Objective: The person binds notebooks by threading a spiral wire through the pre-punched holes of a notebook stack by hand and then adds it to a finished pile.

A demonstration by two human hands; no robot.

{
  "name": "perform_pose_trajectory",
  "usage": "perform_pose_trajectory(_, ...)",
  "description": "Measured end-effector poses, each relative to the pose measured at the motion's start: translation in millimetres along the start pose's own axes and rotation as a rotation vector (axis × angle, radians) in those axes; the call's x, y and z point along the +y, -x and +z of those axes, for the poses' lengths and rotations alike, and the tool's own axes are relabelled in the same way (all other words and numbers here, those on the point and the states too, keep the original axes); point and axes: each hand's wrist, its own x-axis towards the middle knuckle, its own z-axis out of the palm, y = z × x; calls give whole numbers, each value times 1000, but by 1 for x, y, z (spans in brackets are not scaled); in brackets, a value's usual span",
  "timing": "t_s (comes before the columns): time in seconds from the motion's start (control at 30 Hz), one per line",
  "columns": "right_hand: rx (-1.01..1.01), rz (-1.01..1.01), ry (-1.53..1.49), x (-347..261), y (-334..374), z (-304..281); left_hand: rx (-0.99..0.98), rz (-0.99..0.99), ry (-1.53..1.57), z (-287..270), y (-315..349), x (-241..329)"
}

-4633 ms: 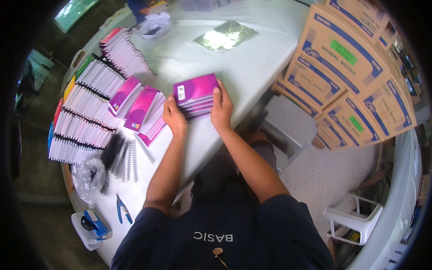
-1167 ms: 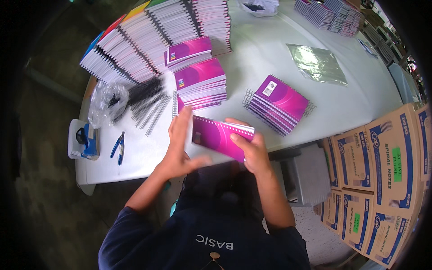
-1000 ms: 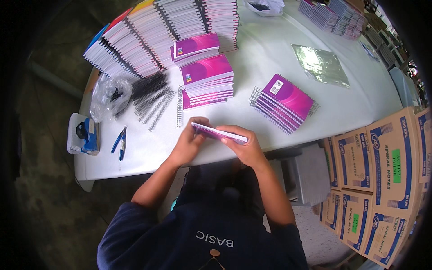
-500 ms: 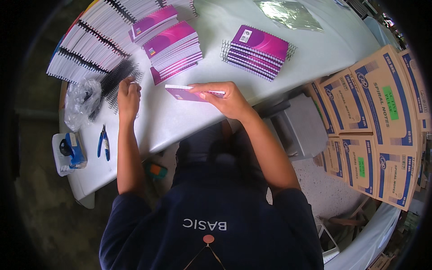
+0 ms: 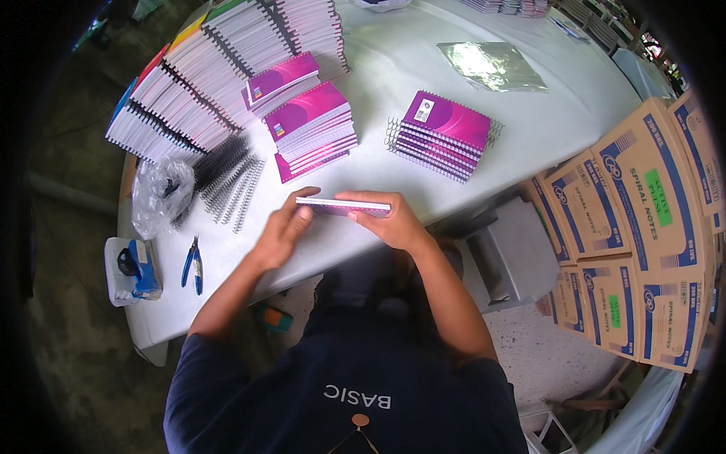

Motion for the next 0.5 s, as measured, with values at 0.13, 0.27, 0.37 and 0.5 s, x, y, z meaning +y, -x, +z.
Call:
perform_pose_trajectory(0.13, 29, 0, 68, 6, 1, -7, 64, -10, -168, -7, -7, 9)
perform_pose_trajectory(0.27, 136, -20, 33, 10, -2, -1, 200, 105, -222, -20, -14, -7)
perform_pose_trajectory(0.37, 141, -36, 57, 10, -1, 0, 185, 55, -238, -23, -15, -6)
perform_pose_trajectory(0.5, 134, -34, 48, 11, -3, -1, 110, -118, -107, -26, -25, -9)
